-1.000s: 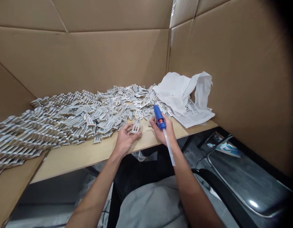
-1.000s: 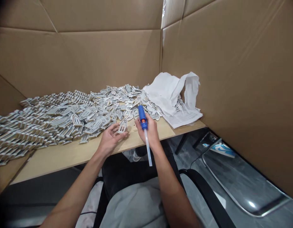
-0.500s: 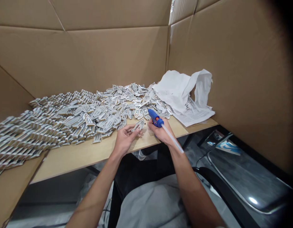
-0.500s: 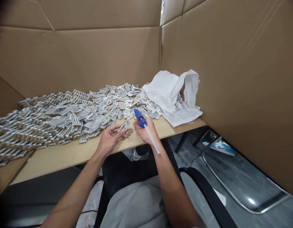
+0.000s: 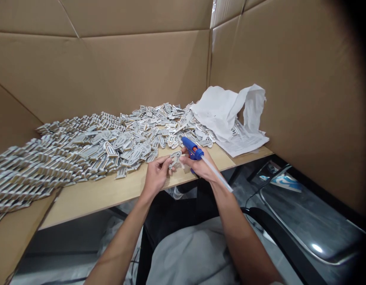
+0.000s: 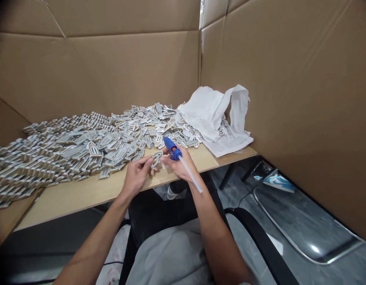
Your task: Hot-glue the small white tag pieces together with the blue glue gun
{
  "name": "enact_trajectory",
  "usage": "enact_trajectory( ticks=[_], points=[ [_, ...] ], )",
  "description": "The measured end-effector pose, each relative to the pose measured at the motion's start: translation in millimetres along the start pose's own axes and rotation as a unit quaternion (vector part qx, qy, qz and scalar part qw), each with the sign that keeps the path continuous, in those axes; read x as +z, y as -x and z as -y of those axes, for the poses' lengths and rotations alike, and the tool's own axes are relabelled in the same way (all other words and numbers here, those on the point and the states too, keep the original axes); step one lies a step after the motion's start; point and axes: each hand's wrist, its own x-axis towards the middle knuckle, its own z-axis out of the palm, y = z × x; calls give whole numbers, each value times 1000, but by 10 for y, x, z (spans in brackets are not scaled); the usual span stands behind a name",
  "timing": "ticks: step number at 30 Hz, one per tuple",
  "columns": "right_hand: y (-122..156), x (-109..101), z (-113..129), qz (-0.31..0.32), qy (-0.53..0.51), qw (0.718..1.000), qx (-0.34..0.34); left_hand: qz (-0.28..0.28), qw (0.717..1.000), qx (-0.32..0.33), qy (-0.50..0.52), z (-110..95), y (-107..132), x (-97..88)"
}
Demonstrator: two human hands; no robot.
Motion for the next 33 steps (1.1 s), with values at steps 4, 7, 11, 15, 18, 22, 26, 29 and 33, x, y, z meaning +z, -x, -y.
enact_trajectory(
  ticks=[4,7,11,15,18,22,26,29,33],
  points=[
    [-10,68,-34,-35,-31,999,-10,-1,1000,16,-16,16,6,1],
    [-11,100,2,-65,-32,997,-5,-18,999,20,-28,55,-1,-9],
    [-11,94,49,-97,-25,995,6,-75,997,7,-1,135,-34,-23],
    [-17,48,2,-106,-14,994,-13,-114,990,7,80,183,-81,-26],
    [-20,6,-33,-112,-2,993,-18,-117,982,12,151,176,-88,-29],
    [-12,-32,6,-125,3,992,-3,-100,984,44,140,110,-29,-36],
    [3,-50,69,-129,12,992,1,-25,985,-3,172,1,32,-40],
    [5,-66,83,-138,23,990,-10,-43,989,7,143,-39,22,-40],
    [4,-92,73,-147,24,989,-6,-69,988,19,138,-8,-10,-27]
  ],
)
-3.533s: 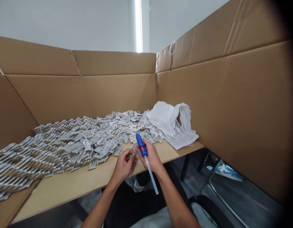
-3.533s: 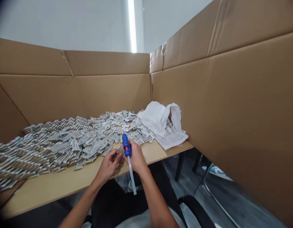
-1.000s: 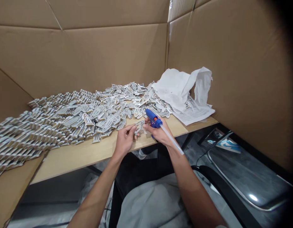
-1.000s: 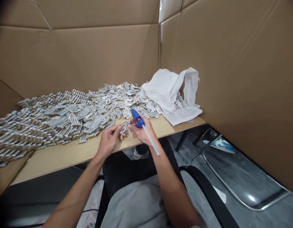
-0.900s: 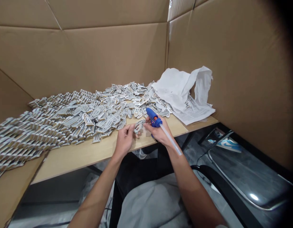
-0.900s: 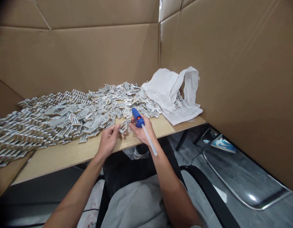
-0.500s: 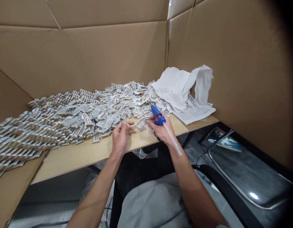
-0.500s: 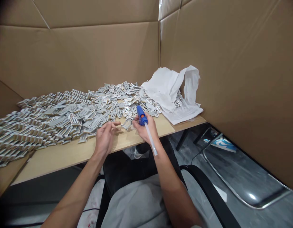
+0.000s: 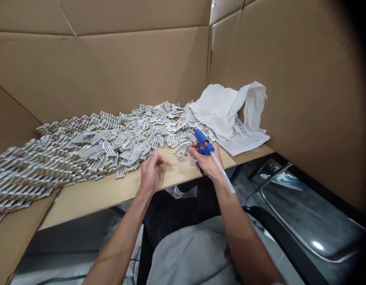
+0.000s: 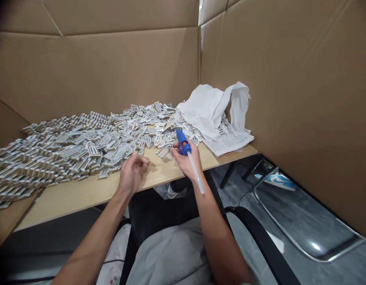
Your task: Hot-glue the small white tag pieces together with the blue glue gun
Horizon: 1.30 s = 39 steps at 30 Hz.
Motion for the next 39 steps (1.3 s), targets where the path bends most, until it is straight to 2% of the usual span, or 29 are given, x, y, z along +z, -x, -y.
enact_trajectory(
  ticks=[5,8,10,14,21,30,39],
  points=[
    [6,-17,6,-1,-8,1000,15,30,999,-21,-34,63,0,-13],
    [13,-12,3,18,-28,999,15,24,999,-17,-45,90,-20,-29],
    [16,-5,-2,38,-40,998,12,29,998,-37,-34,111,-35,-34],
    [23,9,-9,72,-37,997,10,81,994,-76,17,130,-30,-34],
    [41,97,-32,71,-50,996,-25,124,988,-68,-55,48,10,-16],
    [80,208,-41,-10,-3,997,-72,104,988,-104,-43,75,-8,-26],
    [163,185,67,17,156,977,-142,108,989,-99,-35,75,7,-8]
  ],
)
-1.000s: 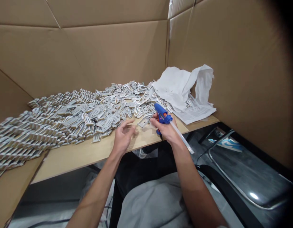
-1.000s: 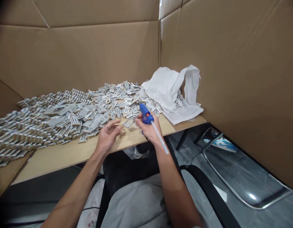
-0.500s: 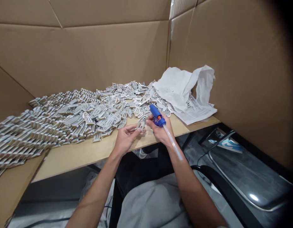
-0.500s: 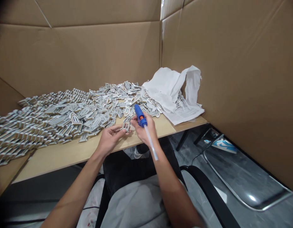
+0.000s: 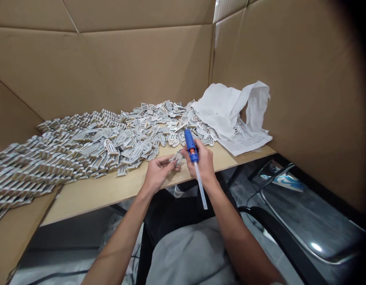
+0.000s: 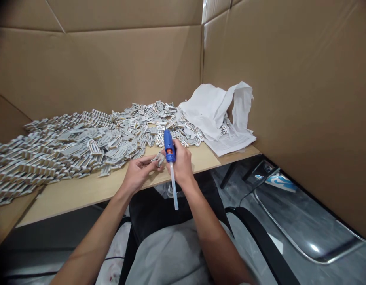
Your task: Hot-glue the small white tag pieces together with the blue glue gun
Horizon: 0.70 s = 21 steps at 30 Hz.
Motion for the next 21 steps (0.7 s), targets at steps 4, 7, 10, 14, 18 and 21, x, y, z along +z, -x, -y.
enact_trajectory(
  ticks=[4,7,10,14,18,21],
  points=[
    [19,8,7,13,30,999,-18,-16,1000,-3,7,-2,-3,7],
    [34,20,25,14,39,999,-27,-18,1000,-5,11,1,0,8],
    [47,38,29,18,37,999,-35,-21,1000,-6,12,15,0,0],
    [63,67,-1,36,28,998,-42,-8,1000,2,9,35,-7,-16],
    [78,104,-9,44,43,996,-60,-12,1000,9,10,48,-20,-17],
    [78,120,33,33,43,995,-88,-43,999,7,18,50,-27,-3]
  ],
)
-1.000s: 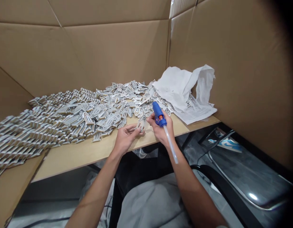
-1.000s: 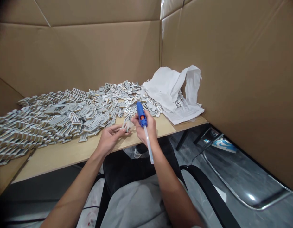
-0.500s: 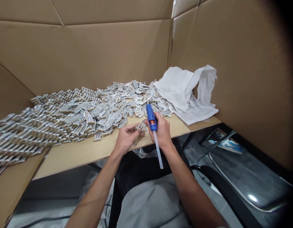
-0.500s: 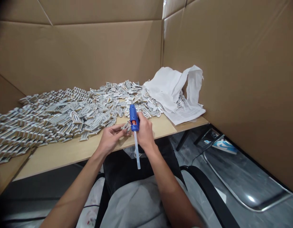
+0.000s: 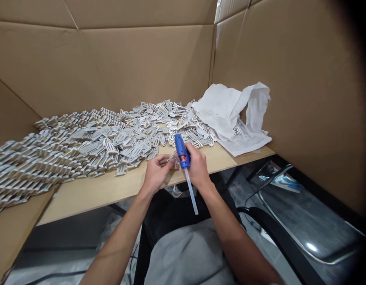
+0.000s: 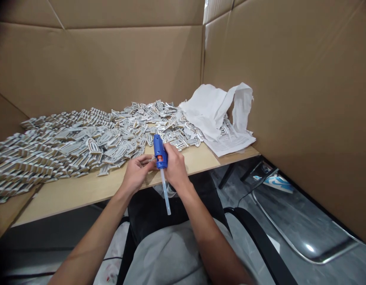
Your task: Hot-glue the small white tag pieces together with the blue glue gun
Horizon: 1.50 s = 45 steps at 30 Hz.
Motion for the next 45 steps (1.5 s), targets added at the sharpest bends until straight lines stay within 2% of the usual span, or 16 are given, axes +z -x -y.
enact_trajectory(
  ticks=[4,10,14,20,22,27,33,45],
  points=[
    [-27,-8,39,-57,-13,998,-1,-53,997,-24,55,-20,0,18],
    [-42,2,-36,-73,-37,986,146,-67,987,-48,138,-84,2,43],
    [-52,-42,-91,-55,-54,979,188,-86,982,-52,159,-108,-8,51],
    [-57,-219,-161,115,-72,982,130,-69,986,-26,153,-58,-30,19],
    [-54,-245,-170,142,-67,982,105,-73,985,-16,158,-45,-32,20],
    [-50,-219,-184,160,-66,981,87,-114,982,-21,152,-38,-33,34],
    [-46,-170,-219,162,-49,984,60,-69,991,-6,118,10,-38,-13],
    [-47,-109,-229,158,-20,987,33,-75,993,-3,89,35,-40,-38]
  ],
)
